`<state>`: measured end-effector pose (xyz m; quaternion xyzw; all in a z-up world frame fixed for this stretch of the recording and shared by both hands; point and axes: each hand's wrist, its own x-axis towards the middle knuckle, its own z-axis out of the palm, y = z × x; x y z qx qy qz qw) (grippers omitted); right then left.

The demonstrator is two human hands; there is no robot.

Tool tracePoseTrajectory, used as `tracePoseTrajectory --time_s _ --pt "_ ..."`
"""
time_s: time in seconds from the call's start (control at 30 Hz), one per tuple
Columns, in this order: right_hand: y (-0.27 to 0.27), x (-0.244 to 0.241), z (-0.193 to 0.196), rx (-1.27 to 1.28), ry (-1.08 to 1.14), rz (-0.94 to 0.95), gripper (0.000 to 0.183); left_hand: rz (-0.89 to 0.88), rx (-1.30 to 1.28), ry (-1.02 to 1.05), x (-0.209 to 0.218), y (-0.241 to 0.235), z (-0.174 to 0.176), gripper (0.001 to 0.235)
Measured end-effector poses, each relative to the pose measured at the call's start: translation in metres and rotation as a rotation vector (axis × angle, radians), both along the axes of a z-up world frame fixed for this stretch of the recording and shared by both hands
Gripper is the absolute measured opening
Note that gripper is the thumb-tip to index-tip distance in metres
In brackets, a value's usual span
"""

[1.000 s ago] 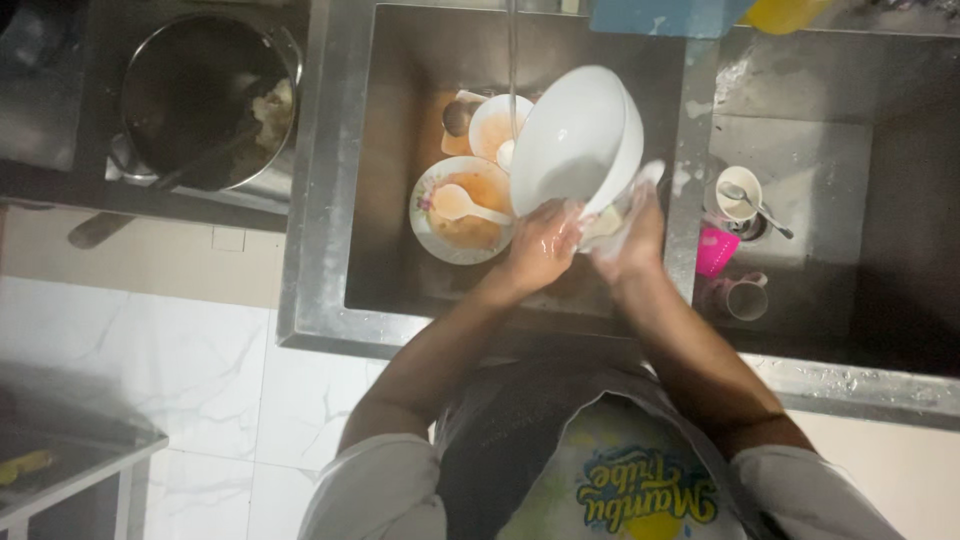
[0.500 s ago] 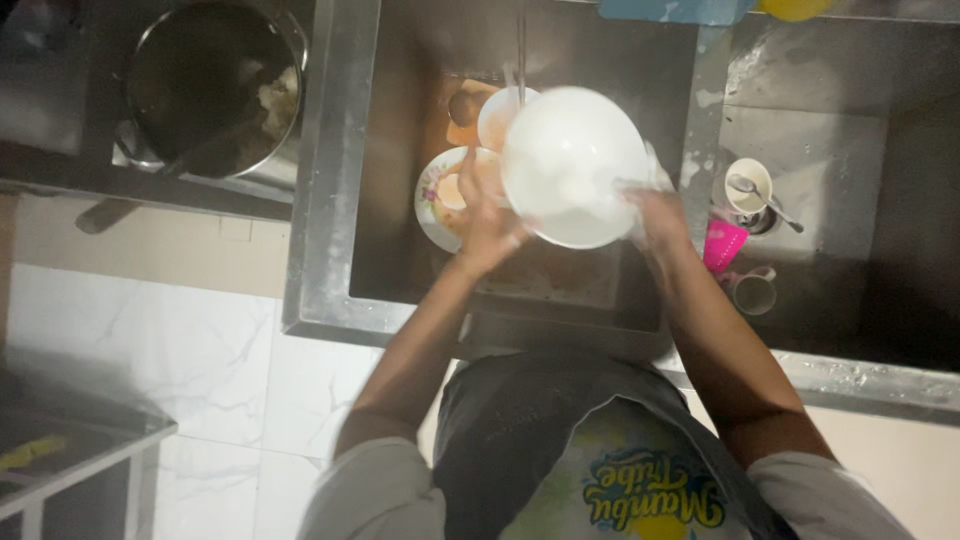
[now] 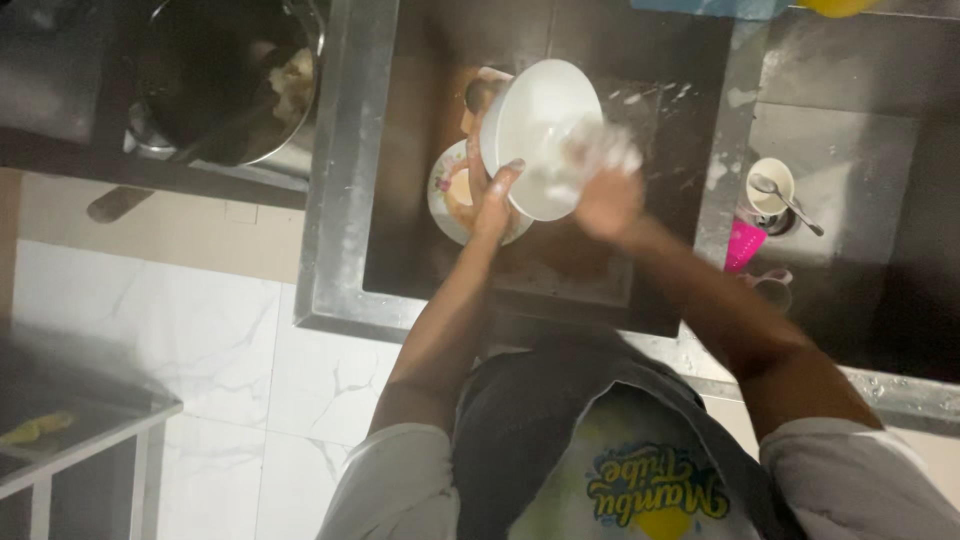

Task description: The person washes a stack of dirty dishes in a kitchen sink using a sponge and running water. They scrub and rinse a plastic container, a pink cup, a glass, a white mug, a bowl, and a plate, placing each item in the adjacent sink basin after cleaning.

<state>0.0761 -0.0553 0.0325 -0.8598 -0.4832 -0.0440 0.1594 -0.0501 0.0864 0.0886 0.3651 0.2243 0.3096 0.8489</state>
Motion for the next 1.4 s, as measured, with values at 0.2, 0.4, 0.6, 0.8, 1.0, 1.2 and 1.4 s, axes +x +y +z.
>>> tracePoseTrajectory --time_s 0.2,0.4,0.6,0.8,1.0,1.2,1.4 --pt "-0.033 -0.049 -0.107 0.175 0.582 0.065 0.038 -0.045 0.668 0.203 0.017 -0.018 -0.048 0.085" --pt "-0.071 0.053 -0.002 -0.17 -0.364 0.45 0.051 -0.413 0.309 0.124 0.018 0.004 -0.033 0.082" --pt "-0.033 0.095 0.076 -0.195 -0.573 0.872 0.051 -0.933 0.071 0.2 0.024 0.005 -0.011 0.081" --pt "-0.049 0.037 0.068 -0.221 -0.085 0.183 0.047 -0.388 0.006 -0.128 0.022 0.003 0.003 0.081" --pt "-0.007 0.0 0.012 0.299 0.573 0.086 0.038 -0.343 -0.294 -0.192 0.022 -0.047 -0.052 0.072" --pt "-0.037 0.007 0.012 -0.022 0.615 0.113 0.034 -0.28 -0.069 -0.084 0.014 -0.034 -0.007 0.083" --pt "-0.022 0.025 0.01 0.235 0.597 -0.12 0.031 -0.314 -0.094 -0.075 0.014 -0.049 0.001 0.082"
